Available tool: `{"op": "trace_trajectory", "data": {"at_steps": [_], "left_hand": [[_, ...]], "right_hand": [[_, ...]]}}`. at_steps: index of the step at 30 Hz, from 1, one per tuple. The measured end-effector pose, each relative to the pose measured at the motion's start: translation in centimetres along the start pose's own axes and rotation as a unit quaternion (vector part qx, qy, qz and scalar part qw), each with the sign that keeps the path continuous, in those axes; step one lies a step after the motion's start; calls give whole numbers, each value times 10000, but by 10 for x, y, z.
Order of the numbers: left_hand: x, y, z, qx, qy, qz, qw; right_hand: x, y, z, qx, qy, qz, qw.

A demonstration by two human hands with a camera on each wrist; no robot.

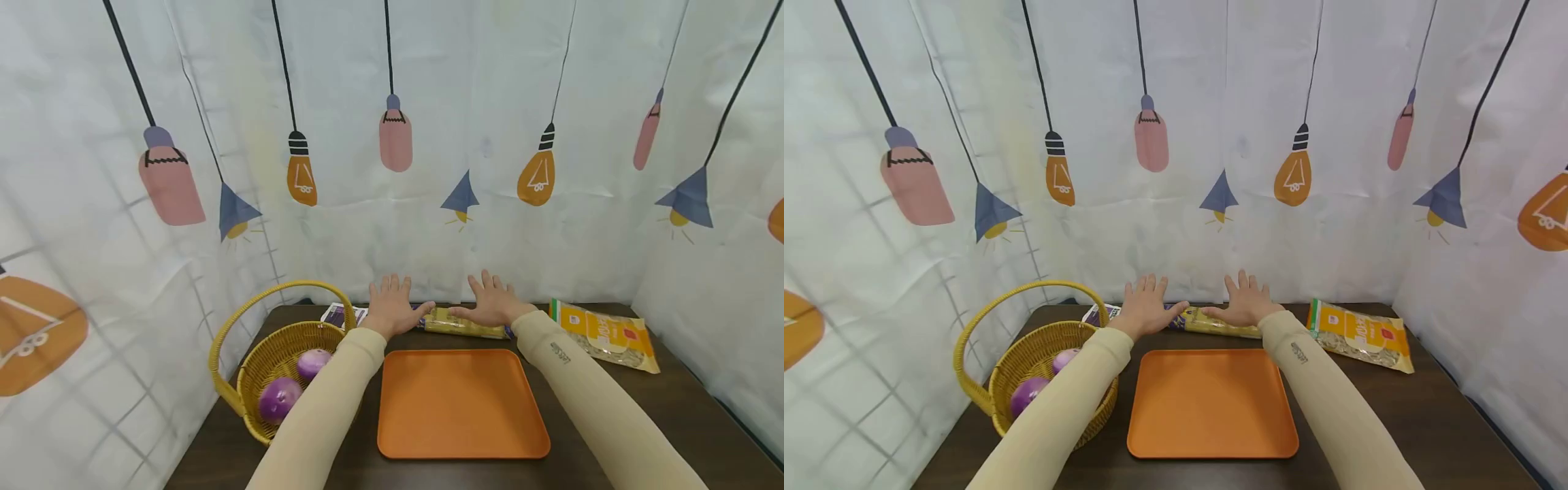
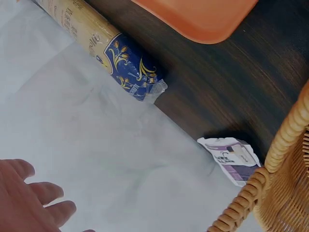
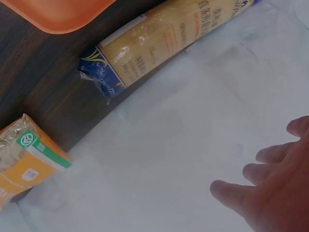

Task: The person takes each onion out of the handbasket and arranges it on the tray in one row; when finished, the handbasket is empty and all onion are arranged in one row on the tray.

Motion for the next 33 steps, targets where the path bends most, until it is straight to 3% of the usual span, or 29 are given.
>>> {"op": "trace_trajectory", "data": {"at_steps": [10,17,22,27,33], "left_hand": [[0,5,8,-62,27,-31,10000],[-3,20,19,26,268,170,9995],[-5,30,34,25,571,714,9958],[-8,32,52,-1,626,1542,9861],[-11,31,79,-186,729,2146,9738]], "right_hand": [[8,9,4,-171,-157,-7,9997],[7,22,7,-72,-219,84,9997],[3,40,13,64,-419,-291,9987],[3,60,21,271,-652,-967,9928],[14,84,32,456,-740,-1309,9876]]}}
Point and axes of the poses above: each hand's wrist, its own z-axis away from the middle knuckle, its own y-axis out of the palm, x = y × z, the point moved 4 cm from there along -z, towards the middle knuckle, and after that the axes turned 14 degrees about y, right-handed, at the moved point
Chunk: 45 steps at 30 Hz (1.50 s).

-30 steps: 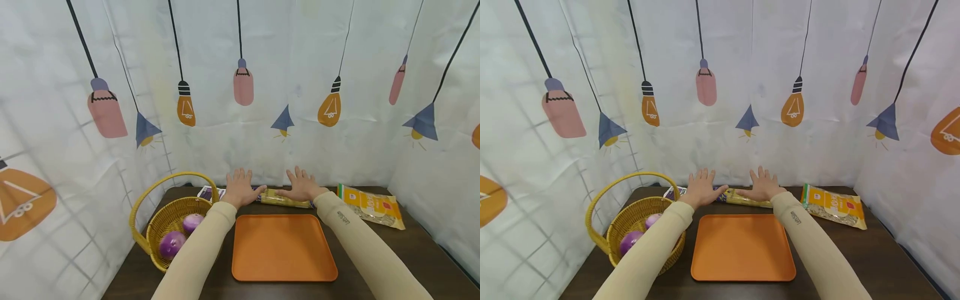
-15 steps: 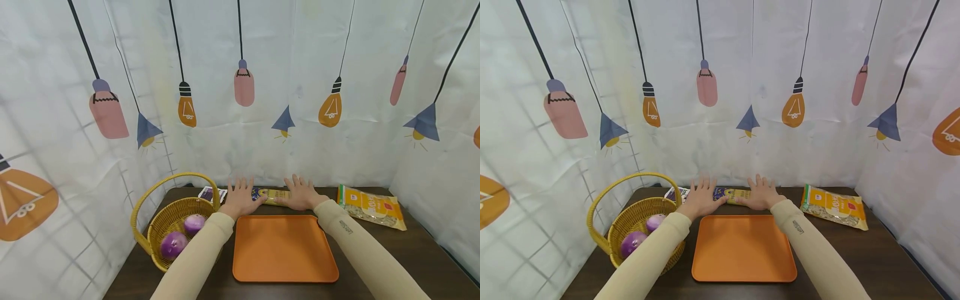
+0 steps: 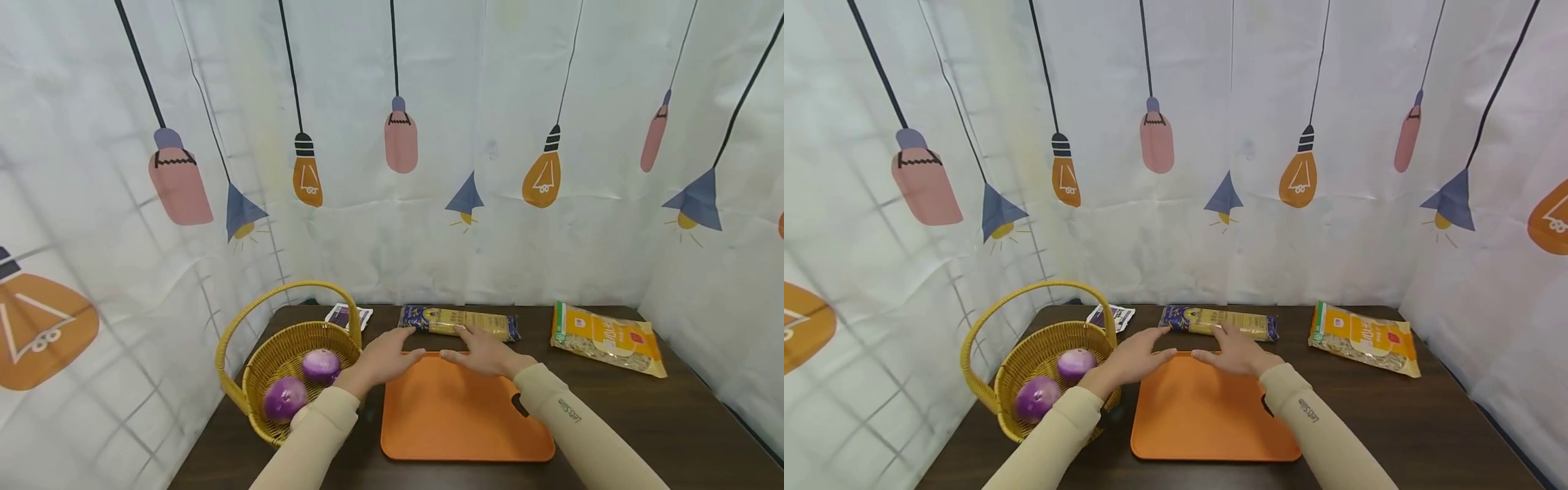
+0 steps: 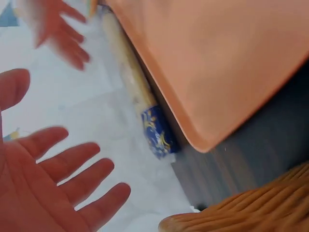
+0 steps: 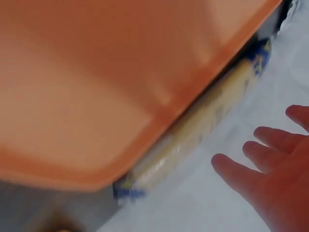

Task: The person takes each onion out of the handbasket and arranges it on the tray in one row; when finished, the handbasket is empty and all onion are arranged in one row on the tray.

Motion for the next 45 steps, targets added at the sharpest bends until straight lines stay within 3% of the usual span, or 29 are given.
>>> {"op": "trace_trajectory", "data": {"at_steps": [4,8,12,17,24,28,30,31,32,33,35,37,38,39,40,41,42,43,44,45], "left_hand": [[-4,1,20,-143,143,367,9991],[-5,-3,40,-643,164,791,9946],[0,-6,58,-1048,221,995,9892],[12,-13,81,-1600,6,1163,9802],[37,-37,108,-2840,-448,1704,9425],[49,-49,121,-3468,-526,1607,9226],[51,-56,130,-3954,-427,1451,9060],[51,-61,135,-4312,-221,1237,8935],[50,-67,140,-4728,35,1025,8752],[48,-73,146,-5180,326,835,8507],[42,-85,160,-6121,896,437,7844],[36,-96,173,-6977,1287,55,7048],[33,-101,179,-7340,1373,-18,6651],[29,-105,184,-7639,1367,-126,6305],[26,-108,188,-7874,1302,-233,6021],[23,-111,192,-8035,1197,-304,5824],[22,-112,195,-8149,1091,-344,5681],[22,-113,197,-8201,971,-365,5628],[24,-113,199,-8194,830,-360,5660],[28,-112,200,-8137,680,-320,5764]], "right_hand": [[14,14,9,110,-142,-303,9994],[31,25,16,328,-335,-552,9974],[49,35,22,546,-593,-640,9947],[73,46,29,446,-1049,-482,9923],[106,58,35,71,-1589,-483,9861],[125,65,39,-151,-1911,-477,9803],[134,68,41,-279,-2102,-496,9760],[138,71,42,-321,-2181,-519,9740],[142,73,42,-381,-2246,-511,9724],[145,76,41,-427,-2302,-505,9709],[150,81,41,-494,-2334,-494,9699],[153,85,39,-588,-2330,-437,9697],[154,88,38,-620,-2302,-403,9703],[154,90,37,-637,-2257,-391,9713],[154,92,36,-646,-2211,-405,9723],[154,94,36,-662,-2169,-408,9731],[154,95,35,-673,-2137,-418,9737],[154,96,34,-641,-2088,-443,9749],[154,97,34,-633,-2066,-456,9753],[154,98,33,-627,-2050,-454,9757]]}}
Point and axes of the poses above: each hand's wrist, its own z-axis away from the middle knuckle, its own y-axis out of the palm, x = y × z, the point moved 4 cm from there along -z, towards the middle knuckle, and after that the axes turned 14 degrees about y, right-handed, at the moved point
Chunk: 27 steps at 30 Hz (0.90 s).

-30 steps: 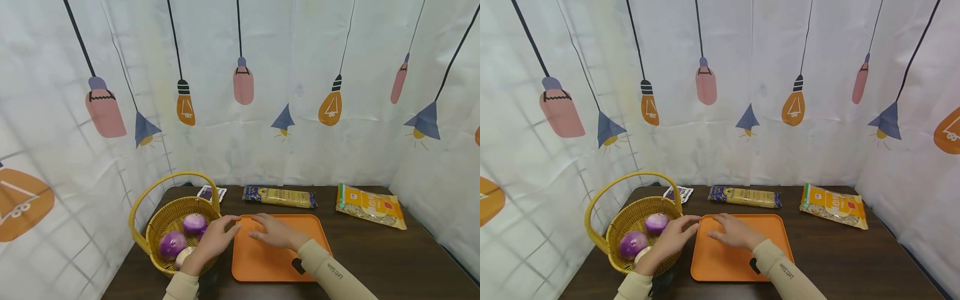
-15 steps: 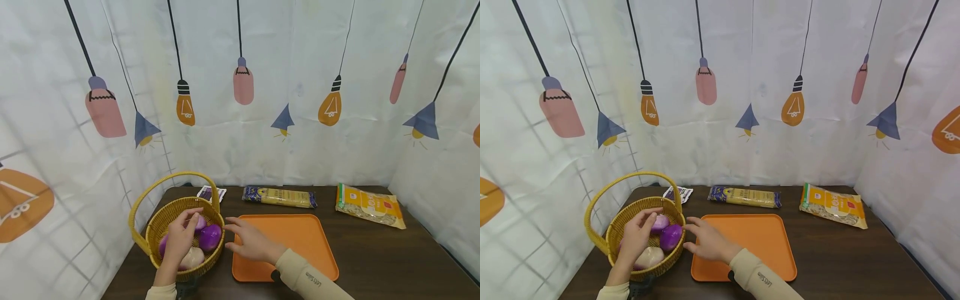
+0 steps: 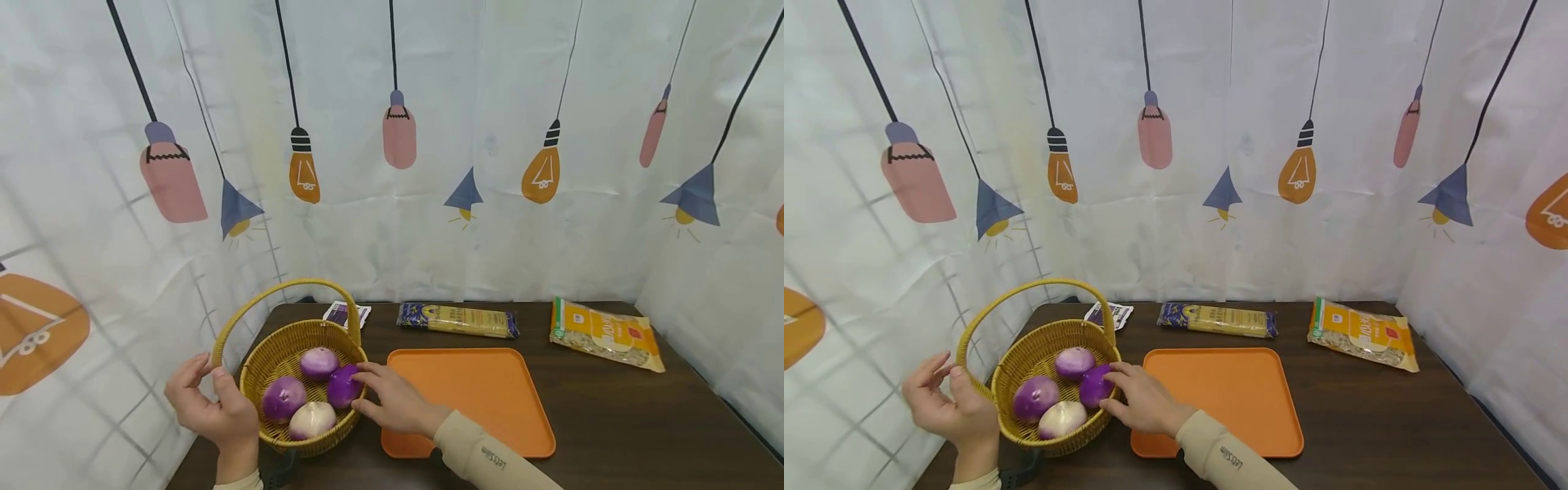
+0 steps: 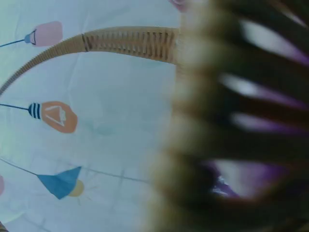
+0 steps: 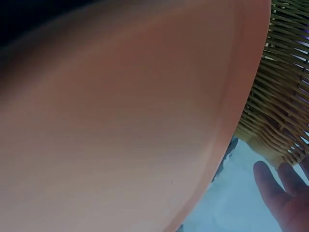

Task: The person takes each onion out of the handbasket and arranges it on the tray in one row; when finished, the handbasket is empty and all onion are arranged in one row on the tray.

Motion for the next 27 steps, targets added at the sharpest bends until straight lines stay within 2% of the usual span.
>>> {"op": "trace_trajectory", "data": {"at_steps": [3,5,7,10,12,14,17,23,27], "left_hand": [[20,-8,8,629,-530,-257,9963],[35,-13,15,1177,-961,-580,9867],[48,-16,23,1714,-1407,-950,9705],[63,-19,34,2361,-2018,-1361,9407],[71,-21,42,2652,-2241,-1566,9246],[79,-24,50,2834,-2319,-1640,9160],[88,-28,60,2992,-2273,-1526,9141],[98,-31,76,3122,-2134,-986,9204],[101,-33,83,3113,-2180,-745,9219]], "right_hand": [[0,1,-1,45,3,27,10000],[1,1,-1,103,4,28,9999],[1,-1,-1,157,39,7,9999],[0,-3,-2,202,111,-71,9997],[-1,-5,-3,206,152,-121,9996],[-2,-5,-3,212,177,-154,9995],[-4,-7,-3,174,245,-218,9993],[-5,-14,-7,-114,422,-191,9989],[0,-20,-8,-433,407,-143,9981]]}}
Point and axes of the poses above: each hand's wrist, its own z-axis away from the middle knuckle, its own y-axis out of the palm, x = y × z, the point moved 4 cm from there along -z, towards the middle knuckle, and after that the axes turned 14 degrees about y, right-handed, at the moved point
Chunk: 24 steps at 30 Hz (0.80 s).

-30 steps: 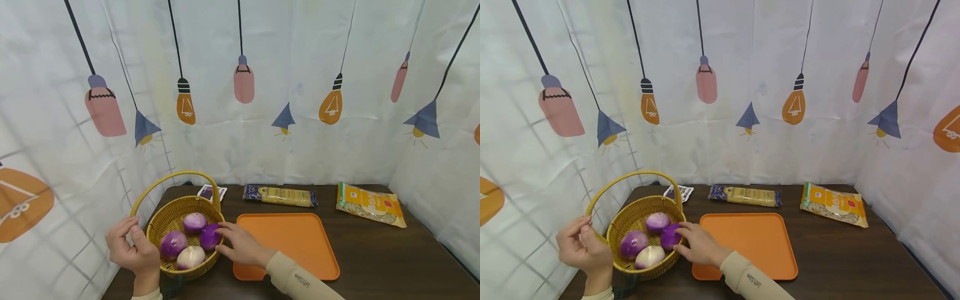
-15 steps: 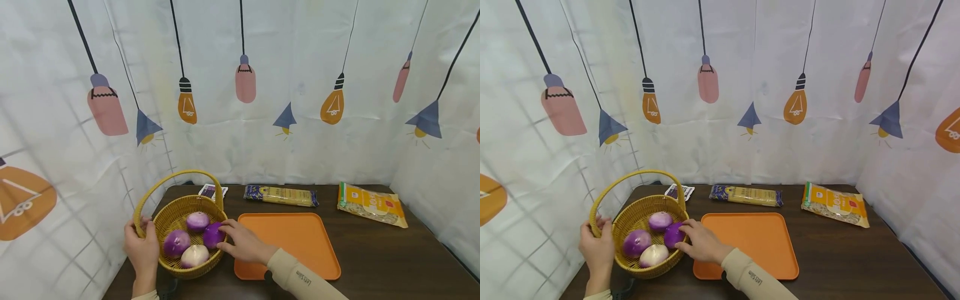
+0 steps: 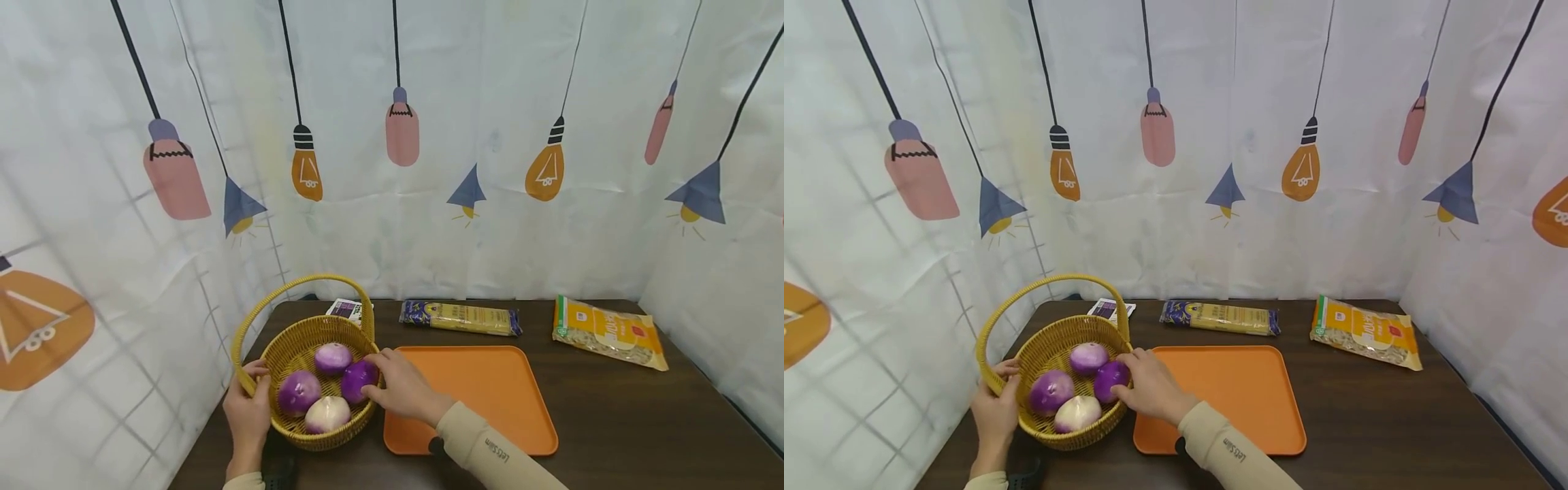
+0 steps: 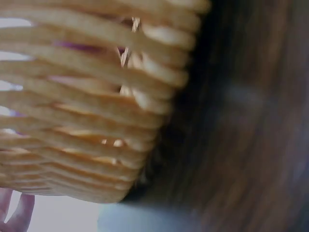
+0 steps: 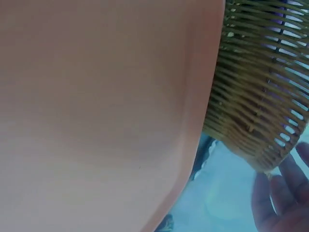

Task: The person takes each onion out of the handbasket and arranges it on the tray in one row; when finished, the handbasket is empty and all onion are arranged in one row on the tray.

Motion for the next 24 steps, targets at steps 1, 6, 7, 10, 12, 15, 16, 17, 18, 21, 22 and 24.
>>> {"op": "trace_trajectory", "data": {"at_steps": [1,6,7,10,12,15,16,17,18,21,22,24], "left_hand": [[0,0,1,0,-7,58,10000],[-15,1,3,22,87,268,9996],[-20,1,2,23,118,306,9995],[-34,1,1,17,200,414,9989],[-40,1,2,13,224,447,9987],[-42,1,2,33,221,504,9985],[-41,1,3,33,218,522,9984],[-40,1,3,42,223,527,9984],[-39,1,3,48,224,527,9983],[-37,1,4,73,261,473,9985],[-37,0,4,77,260,466,9985],[-37,0,3,76,267,445,9986]], "right_hand": [[2,-1,0,-74,-8,-21,10000],[9,-4,-4,-269,96,-297,9992],[10,-5,-5,-273,154,-364,9988],[13,-6,-8,-313,352,-445,9979],[14,-6,-10,-308,465,-368,9978],[13,-2,-11,-177,613,-126,9979],[12,0,-11,-107,658,-40,9978],[12,2,-11,-24,702,32,9975],[11,4,-11,44,731,35,9973],[8,10,-12,187,827,-56,9964],[8,11,-12,209,830,-70,9963],[9,14,-14,248,797,-70,9965]]}}
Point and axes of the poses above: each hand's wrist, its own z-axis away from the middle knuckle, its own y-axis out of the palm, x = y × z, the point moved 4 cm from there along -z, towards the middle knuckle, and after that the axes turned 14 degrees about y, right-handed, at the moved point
